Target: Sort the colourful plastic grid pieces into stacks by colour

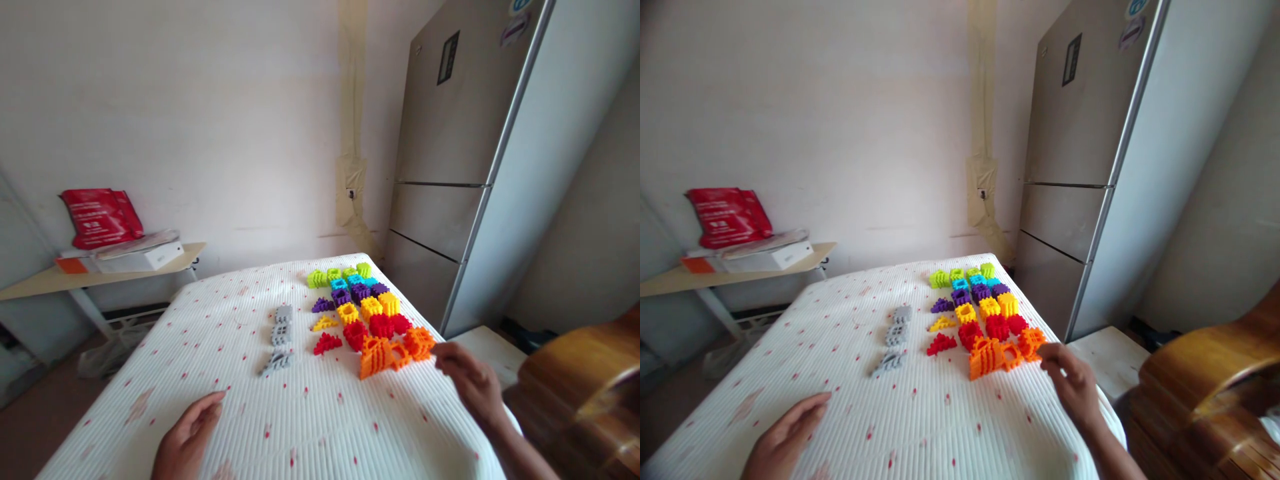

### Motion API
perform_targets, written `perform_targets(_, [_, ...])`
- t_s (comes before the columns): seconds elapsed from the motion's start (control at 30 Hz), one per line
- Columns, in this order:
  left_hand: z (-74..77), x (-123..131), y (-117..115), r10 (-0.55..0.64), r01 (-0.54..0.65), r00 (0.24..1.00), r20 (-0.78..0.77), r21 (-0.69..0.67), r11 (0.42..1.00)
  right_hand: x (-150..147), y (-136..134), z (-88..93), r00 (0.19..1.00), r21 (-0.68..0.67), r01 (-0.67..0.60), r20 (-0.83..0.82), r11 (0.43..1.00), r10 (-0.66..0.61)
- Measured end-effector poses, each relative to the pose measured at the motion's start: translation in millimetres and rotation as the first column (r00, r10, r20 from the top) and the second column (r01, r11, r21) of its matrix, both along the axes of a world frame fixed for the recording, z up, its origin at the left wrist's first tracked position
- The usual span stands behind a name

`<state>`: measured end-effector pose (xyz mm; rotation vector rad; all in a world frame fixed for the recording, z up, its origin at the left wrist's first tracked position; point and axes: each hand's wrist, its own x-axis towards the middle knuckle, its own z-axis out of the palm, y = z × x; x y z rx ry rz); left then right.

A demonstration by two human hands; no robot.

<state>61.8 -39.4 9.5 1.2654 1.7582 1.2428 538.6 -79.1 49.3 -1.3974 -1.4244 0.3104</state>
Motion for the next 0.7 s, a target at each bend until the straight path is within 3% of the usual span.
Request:
perform_targets(0.07, [5.2,1,17,-0.007,0.006,0.999,0.035,0.012,1.0,33,29,1.7,0.965,-0.013,0.178,-0.193,0.984,-0.177])
perform_targets(0.17, [10.8,9,53,-0.021,0.016,0.997,0.078,0.066,0.998,69,84,-8.9,0.907,-0.056,0.236,-0.345,0.97,-0.241])
perform_targets(0.23, [11.5,19,81,-0.071,0.061,0.993,0.091,0.107,0.992,78,120,-18.8,0.889,-0.106,0.253,-0.366,0.962,-0.274])
perform_targets(0.37, [6.0,46,134,-0.158,0.15,0.986,0.043,0.156,0.976,65,175,-28.6,0.911,-0.193,0.198,-0.325,0.961,-0.253])
perform_targets(0.5, [-4.7,72,175,-0.23,0.249,0.964,-0.136,0.154,0.956,38,213,-28.5,0.94,-0.222,0.093,-0.301,0.971,-0.159])
perform_targets(0.7, [-15.4,100,204,-0.311,0.375,0.883,-0.352,0.13,0.918,-2,245,-27.4,0.988,-0.212,-0.082,-0.146,0.974,0.052])
